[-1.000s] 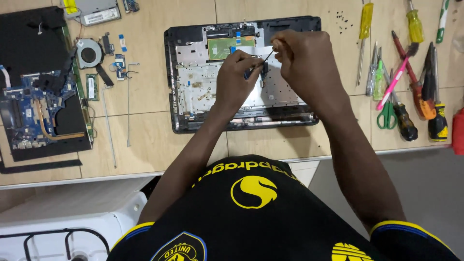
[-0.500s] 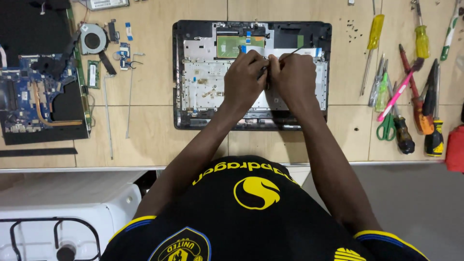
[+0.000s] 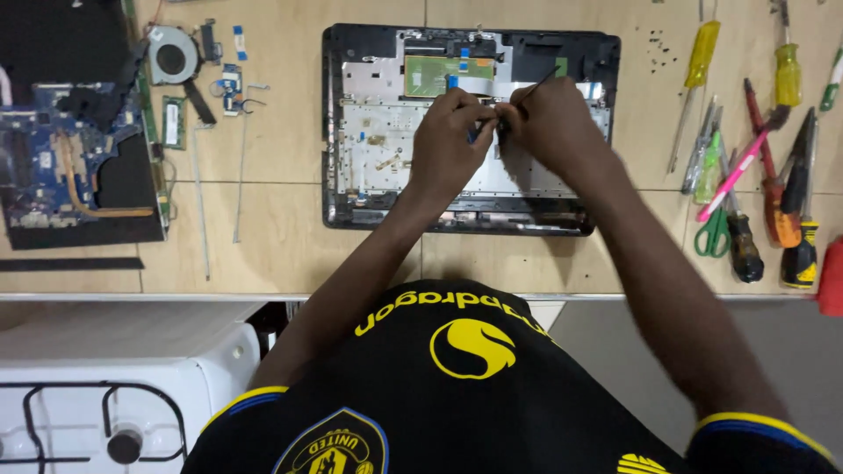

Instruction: Repairing a laptop by connecting internal components, ribbon cables, and small circuit boards.

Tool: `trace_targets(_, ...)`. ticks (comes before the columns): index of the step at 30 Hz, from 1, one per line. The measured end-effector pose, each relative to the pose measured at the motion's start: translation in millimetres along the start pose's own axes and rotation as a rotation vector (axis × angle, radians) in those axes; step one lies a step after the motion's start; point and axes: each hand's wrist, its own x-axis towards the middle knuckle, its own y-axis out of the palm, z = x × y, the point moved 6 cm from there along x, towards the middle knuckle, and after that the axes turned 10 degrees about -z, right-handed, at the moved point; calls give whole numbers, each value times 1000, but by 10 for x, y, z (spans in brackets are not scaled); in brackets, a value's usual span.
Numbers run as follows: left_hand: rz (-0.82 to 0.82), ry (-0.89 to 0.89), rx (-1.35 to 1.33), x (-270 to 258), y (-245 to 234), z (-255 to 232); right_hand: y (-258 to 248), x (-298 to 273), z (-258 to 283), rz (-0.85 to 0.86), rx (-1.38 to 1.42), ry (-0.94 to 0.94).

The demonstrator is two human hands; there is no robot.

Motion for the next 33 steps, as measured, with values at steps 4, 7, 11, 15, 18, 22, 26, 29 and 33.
trace_targets(4,11,-3,-46,3,19,36,-366,51,228,55,22,-123)
trace_targets(7,28,-30,-70,-28,22,92,-316,34,194,74,75,-254)
trace_targets(11,39,-20,-61,15,12,38,-340,10,147,60,111,-224)
trace_targets(15,74,-57,-63,2,-6,20,-385,-233,-56,-69,315,61)
trace_targets(18,66,-30,-42,1,26,38,-458,-359,8,-237,377,33)
trace_targets(22,57,11,-52,-4,50,16,-372,-414,37,-324,413,209)
trace_targets(26,40,36,-36,-24,61,29,-186,-465,-2,-195,522,564)
trace_targets(29,31,34,-37,-11,31,22,-274,-390,63,-368,653,484)
trace_targets(33,36,26,-40,1,18,-3,-285,-367,26,-357,535,542)
